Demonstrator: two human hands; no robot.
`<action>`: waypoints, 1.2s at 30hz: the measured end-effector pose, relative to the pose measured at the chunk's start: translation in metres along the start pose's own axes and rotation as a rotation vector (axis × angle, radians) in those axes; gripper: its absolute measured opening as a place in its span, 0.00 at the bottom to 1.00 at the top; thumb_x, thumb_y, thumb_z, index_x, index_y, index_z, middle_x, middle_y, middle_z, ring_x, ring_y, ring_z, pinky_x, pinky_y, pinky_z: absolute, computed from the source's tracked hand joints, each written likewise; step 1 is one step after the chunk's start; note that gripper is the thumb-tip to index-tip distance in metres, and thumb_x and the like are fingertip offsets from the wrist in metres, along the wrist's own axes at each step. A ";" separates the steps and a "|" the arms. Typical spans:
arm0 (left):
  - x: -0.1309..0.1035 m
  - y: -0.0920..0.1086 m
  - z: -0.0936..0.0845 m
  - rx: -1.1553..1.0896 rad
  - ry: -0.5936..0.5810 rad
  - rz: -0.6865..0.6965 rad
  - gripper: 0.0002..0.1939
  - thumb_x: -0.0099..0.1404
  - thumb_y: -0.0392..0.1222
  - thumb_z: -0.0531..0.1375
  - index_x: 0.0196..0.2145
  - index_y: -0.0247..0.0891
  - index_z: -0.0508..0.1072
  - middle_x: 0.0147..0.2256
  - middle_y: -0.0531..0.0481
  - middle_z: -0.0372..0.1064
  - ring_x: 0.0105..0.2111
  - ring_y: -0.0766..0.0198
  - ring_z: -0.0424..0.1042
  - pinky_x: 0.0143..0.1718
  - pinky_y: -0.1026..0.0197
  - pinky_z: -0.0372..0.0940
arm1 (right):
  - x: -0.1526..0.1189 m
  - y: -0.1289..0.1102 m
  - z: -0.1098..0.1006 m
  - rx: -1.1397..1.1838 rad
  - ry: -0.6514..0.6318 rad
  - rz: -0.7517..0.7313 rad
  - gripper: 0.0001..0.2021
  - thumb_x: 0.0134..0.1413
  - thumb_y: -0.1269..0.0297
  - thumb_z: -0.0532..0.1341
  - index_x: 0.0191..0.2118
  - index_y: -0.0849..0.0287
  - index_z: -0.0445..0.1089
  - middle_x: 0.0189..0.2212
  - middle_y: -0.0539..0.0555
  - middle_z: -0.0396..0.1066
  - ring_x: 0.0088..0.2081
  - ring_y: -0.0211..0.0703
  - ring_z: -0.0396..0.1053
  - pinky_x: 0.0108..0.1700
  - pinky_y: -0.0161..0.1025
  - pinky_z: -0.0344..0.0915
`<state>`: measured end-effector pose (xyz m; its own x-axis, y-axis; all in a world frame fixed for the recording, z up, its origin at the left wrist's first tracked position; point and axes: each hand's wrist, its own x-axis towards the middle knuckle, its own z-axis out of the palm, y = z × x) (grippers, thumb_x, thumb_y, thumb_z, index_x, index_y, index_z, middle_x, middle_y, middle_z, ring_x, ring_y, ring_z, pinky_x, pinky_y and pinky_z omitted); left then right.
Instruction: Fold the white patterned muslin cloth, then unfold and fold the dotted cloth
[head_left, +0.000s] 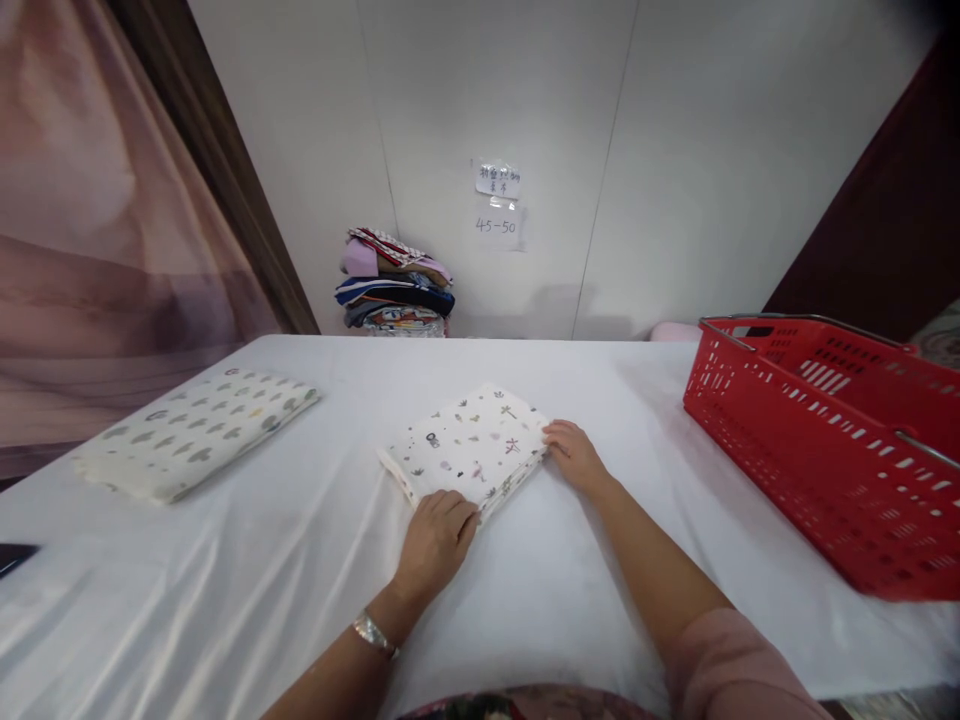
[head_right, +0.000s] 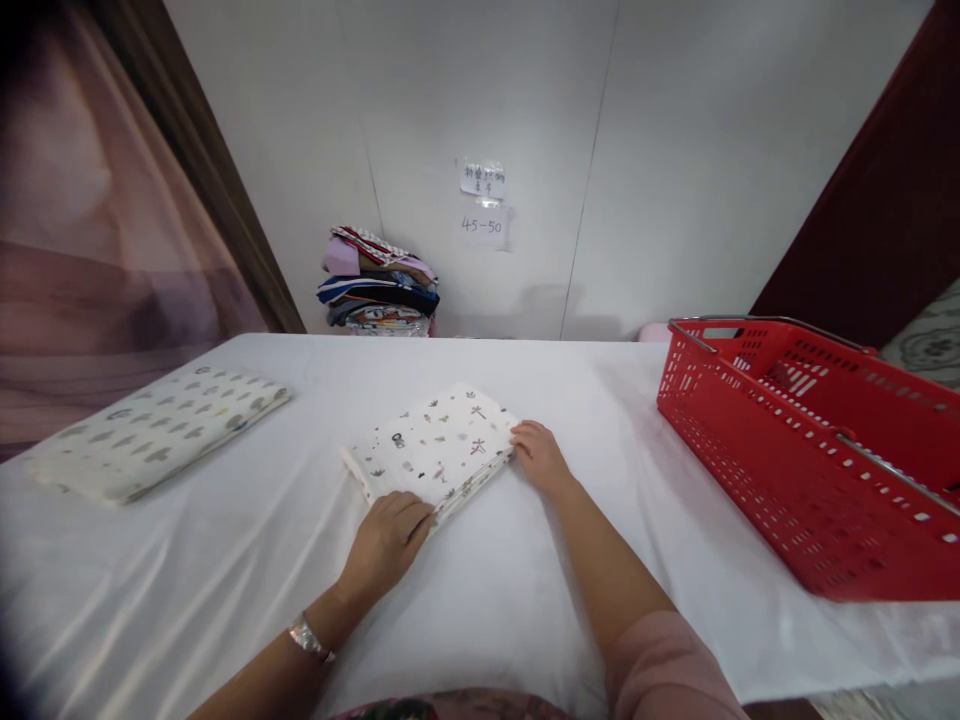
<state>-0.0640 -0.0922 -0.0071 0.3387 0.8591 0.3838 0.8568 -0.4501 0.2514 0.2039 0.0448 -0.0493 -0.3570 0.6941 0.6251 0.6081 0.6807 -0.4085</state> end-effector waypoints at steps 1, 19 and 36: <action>0.003 0.001 -0.004 -0.009 -0.014 -0.014 0.16 0.67 0.43 0.47 0.30 0.39 0.72 0.29 0.48 0.67 0.32 0.62 0.65 0.36 0.56 0.59 | 0.000 0.000 0.001 0.003 0.001 0.000 0.10 0.50 0.73 0.54 0.33 0.54 0.71 0.41 0.53 0.72 0.49 0.47 0.64 0.50 0.51 0.61; 0.010 0.015 0.029 0.114 -0.216 0.068 0.38 0.60 0.59 0.52 0.62 0.37 0.48 0.61 0.40 0.48 0.62 0.49 0.44 0.60 0.43 0.41 | 0.001 -0.056 0.016 -0.066 -0.230 -0.077 0.17 0.58 0.61 0.53 0.53 0.54 0.65 0.55 0.57 0.62 0.59 0.52 0.52 0.58 0.58 0.48; -0.047 -0.001 -0.010 -0.103 0.041 -0.082 0.18 0.66 0.43 0.48 0.52 0.42 0.65 0.53 0.45 0.64 0.55 0.58 0.60 0.57 0.46 0.53 | -0.006 -0.049 0.028 -0.053 -0.426 0.002 0.20 0.60 0.52 0.49 0.55 0.50 0.63 0.57 0.53 0.58 0.61 0.50 0.51 0.60 0.58 0.45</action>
<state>-0.0849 -0.1351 -0.0163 0.2510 0.8844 0.3935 0.8361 -0.4030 0.3723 0.1562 0.0143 -0.0517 -0.6101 0.7378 0.2889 0.6407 0.6739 -0.3679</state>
